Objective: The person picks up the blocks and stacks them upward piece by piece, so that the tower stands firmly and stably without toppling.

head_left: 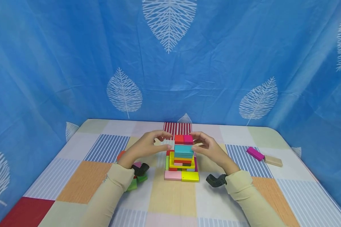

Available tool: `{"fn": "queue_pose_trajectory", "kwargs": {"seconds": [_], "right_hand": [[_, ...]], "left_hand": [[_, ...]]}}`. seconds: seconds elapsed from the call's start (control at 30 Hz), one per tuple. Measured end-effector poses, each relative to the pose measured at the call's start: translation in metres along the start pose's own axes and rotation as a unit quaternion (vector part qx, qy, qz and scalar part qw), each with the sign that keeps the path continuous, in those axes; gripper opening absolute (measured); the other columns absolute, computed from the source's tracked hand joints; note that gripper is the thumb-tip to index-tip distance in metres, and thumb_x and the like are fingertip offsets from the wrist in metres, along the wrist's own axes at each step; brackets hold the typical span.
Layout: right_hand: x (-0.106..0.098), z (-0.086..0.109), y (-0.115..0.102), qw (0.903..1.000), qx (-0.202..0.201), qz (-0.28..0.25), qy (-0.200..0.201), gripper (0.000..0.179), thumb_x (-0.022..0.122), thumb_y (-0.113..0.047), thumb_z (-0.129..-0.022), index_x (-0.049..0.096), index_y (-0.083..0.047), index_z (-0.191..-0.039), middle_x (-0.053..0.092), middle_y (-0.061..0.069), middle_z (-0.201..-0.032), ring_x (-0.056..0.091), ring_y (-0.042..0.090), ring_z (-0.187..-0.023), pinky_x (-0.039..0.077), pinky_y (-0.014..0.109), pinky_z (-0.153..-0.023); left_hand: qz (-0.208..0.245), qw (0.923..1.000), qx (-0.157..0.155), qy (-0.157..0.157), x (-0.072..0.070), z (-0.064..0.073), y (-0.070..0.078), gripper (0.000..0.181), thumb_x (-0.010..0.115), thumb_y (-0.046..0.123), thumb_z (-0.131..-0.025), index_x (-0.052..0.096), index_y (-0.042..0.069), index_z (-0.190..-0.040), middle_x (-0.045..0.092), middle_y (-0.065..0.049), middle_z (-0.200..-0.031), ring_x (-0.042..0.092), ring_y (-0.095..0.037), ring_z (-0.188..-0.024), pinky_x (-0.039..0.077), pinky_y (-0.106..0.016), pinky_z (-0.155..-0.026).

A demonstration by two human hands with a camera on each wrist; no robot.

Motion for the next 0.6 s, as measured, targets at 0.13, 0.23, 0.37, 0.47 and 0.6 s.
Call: {"fn": "queue_pose_trajectory", "kwargs": {"seconds": [0.13,0.23,0.37,0.47,0.6], "right_hand": [[0.003,0.002,0.002,0.9993,-0.001,-0.010,-0.036,0.070,0.078,-0.018,-0.096,0.047,0.007,-0.154,0.059,0.026,-0.142,0.057,0.038,-0.125,0.055,0.028,-0.100],[0.006,0.004,0.002,0.9984,-0.005,-0.005,-0.056,0.075,0.082,-0.021,-0.094,0.046,0.007,-0.154,0.058,0.026,-0.142,0.056,0.038,-0.125,0.056,0.032,-0.100],[0.009,0.005,0.002,0.9975,-0.012,0.004,-0.069,0.075,0.083,-0.020,-0.092,0.047,0.006,-0.153,0.058,0.024,-0.142,0.057,0.037,-0.123,0.057,0.039,-0.101],[0.010,0.006,0.003,0.9972,-0.016,0.008,-0.073,0.074,0.084,-0.016,-0.091,0.048,0.006,-0.153,0.059,0.024,-0.140,0.058,0.037,-0.121,0.057,0.046,-0.101],[0.012,0.006,0.002,0.9970,-0.020,0.008,-0.074,0.074,0.084,-0.015,-0.091,0.048,0.006,-0.152,0.060,0.024,-0.138,0.059,0.036,-0.120,0.057,0.050,-0.101]], "left_hand": [[-0.013,0.9993,0.007,-0.034,-0.003,0.016,-0.006,0.037,0.075,0.019,-0.103,0.071,0.001,-0.134,0.071,-0.017,-0.134,0.064,-0.036,-0.116,0.052,-0.048,-0.100],[-0.025,0.9972,0.008,-0.069,-0.001,0.029,-0.013,0.029,0.074,0.017,-0.103,0.075,0.003,-0.129,0.073,-0.014,-0.131,0.066,-0.035,-0.115,0.053,-0.051,-0.099],[-0.046,0.9927,0.000,-0.112,0.002,0.047,-0.025,0.021,0.075,0.012,-0.100,0.078,0.007,-0.121,0.074,-0.006,-0.127,0.066,-0.034,-0.117,0.053,-0.056,-0.100],[-0.055,0.9899,-0.012,-0.130,0.001,0.059,-0.033,0.021,0.077,0.006,-0.095,0.081,0.010,-0.115,0.073,-0.004,-0.126,0.064,-0.032,-0.118,0.054,-0.055,-0.102],[-0.064,0.9872,-0.022,-0.144,0.001,0.071,-0.040,0.029,0.080,-0.001,-0.086,0.082,0.009,-0.113,0.072,-0.004,-0.123,0.064,-0.028,-0.116,0.057,-0.044,-0.098]]}}
Point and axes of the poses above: each hand's wrist, its own z-axis away from the middle knuckle, its own x-axis out of the palm, y = z × x, the point moved 9 cm from there along -z, towards the middle knuckle
